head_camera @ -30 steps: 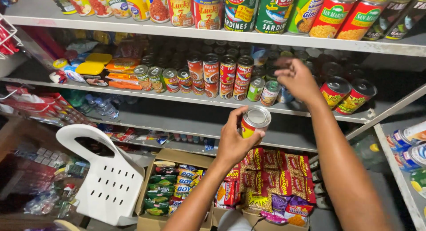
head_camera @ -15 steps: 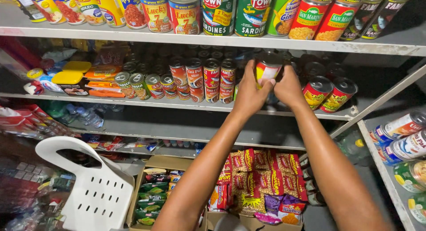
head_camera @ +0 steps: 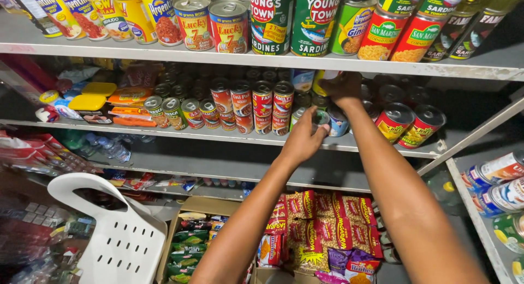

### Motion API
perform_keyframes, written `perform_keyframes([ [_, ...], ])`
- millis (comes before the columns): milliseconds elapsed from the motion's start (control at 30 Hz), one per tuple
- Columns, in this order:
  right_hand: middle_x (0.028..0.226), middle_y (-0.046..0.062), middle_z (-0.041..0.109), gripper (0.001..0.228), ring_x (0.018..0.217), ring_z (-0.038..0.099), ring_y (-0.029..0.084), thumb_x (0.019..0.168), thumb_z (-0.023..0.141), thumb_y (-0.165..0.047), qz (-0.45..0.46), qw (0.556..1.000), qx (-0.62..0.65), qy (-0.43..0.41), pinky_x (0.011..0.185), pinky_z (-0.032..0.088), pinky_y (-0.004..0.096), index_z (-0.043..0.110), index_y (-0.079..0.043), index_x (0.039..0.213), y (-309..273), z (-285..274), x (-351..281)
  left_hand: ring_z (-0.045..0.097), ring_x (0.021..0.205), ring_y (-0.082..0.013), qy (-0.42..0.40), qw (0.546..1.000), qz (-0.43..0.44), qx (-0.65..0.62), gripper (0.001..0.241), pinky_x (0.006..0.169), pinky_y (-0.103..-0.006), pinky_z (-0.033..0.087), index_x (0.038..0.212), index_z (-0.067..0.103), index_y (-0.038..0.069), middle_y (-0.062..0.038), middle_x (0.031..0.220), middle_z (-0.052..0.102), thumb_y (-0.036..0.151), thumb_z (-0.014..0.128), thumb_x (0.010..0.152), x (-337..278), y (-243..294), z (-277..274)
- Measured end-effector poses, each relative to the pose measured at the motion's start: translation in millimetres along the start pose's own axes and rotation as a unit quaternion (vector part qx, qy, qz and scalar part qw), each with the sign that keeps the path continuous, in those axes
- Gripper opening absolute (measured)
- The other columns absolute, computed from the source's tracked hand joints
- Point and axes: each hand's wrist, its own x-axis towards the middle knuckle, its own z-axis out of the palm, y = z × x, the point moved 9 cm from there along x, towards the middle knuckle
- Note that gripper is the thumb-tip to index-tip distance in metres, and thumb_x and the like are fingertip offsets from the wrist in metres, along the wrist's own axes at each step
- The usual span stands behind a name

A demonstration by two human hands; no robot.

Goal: Organizing and rearranging canned goods on shelves.

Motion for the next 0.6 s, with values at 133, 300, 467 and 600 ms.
perform_keyframes([
  [133, 0.107, 0.022, 0.074, 0.074, 0.096, 0.071, 0.031, 0.068, 0.092, -0.053, 0.043, 0.997, -0.058, -0.017, 0.088, 0.056, 0.042, 0.067, 0.004, 0.109, 26.1, 19.2, 9.6, 0.061, 0.126, -0.0407, -0.021, 0.999, -0.033, -0.018, 0.068, 0.107, -0.0422, 0.046, 0.144, 0.044, -0.009, -0.031, 0.134, 0.061, 0.028, 0.066, 0.091, -4.6, 4.3, -3.5],
  [300, 0.121, 0.016, 0.067, 0.090, 0.106, 0.070, 0.026, 0.064, 0.098, -0.039, -0.020, 0.993, 0.117, 0.012, 0.085, 0.058, 0.037, 0.051, 0.003, 0.128, 27.5, 22.0, 8.4, 0.062, 0.124, -0.0412, -0.013, 1.000, -0.008, -0.001, 0.066, 0.106, -0.0428, 0.047, 0.142, 0.046, -0.009, -0.031, 0.133, 0.061, 0.028, 0.067, 0.092, -7.6, -4.2, -0.5],
  [467, 0.122, 0.015, 0.070, 0.085, 0.107, 0.071, 0.027, 0.068, 0.096, -0.035, 0.010, 0.996, 0.086, -0.012, 0.089, 0.057, 0.036, 0.053, -0.001, 0.132, 14.5, 13.9, -6.3, 0.058, 0.127, -0.0435, -0.017, 1.000, 0.025, 0.010, 0.064, 0.108, -0.0436, 0.045, 0.141, 0.047, -0.010, -0.031, 0.136, 0.059, 0.026, 0.067, 0.093, -13.6, 7.5, -8.5],
  [600, 0.119, 0.017, 0.068, 0.085, 0.102, 0.068, 0.031, 0.068, 0.095, -0.031, -0.038, 0.998, 0.039, 0.011, 0.086, 0.056, 0.038, 0.051, 0.000, 0.133, 33.9, 17.2, -5.0, 0.059, 0.127, -0.0427, -0.038, 0.999, 0.013, -0.014, 0.063, 0.108, -0.0436, 0.045, 0.141, 0.047, -0.009, -0.031, 0.134, 0.060, 0.026, 0.068, 0.092, -20.5, 15.6, -16.4],
])
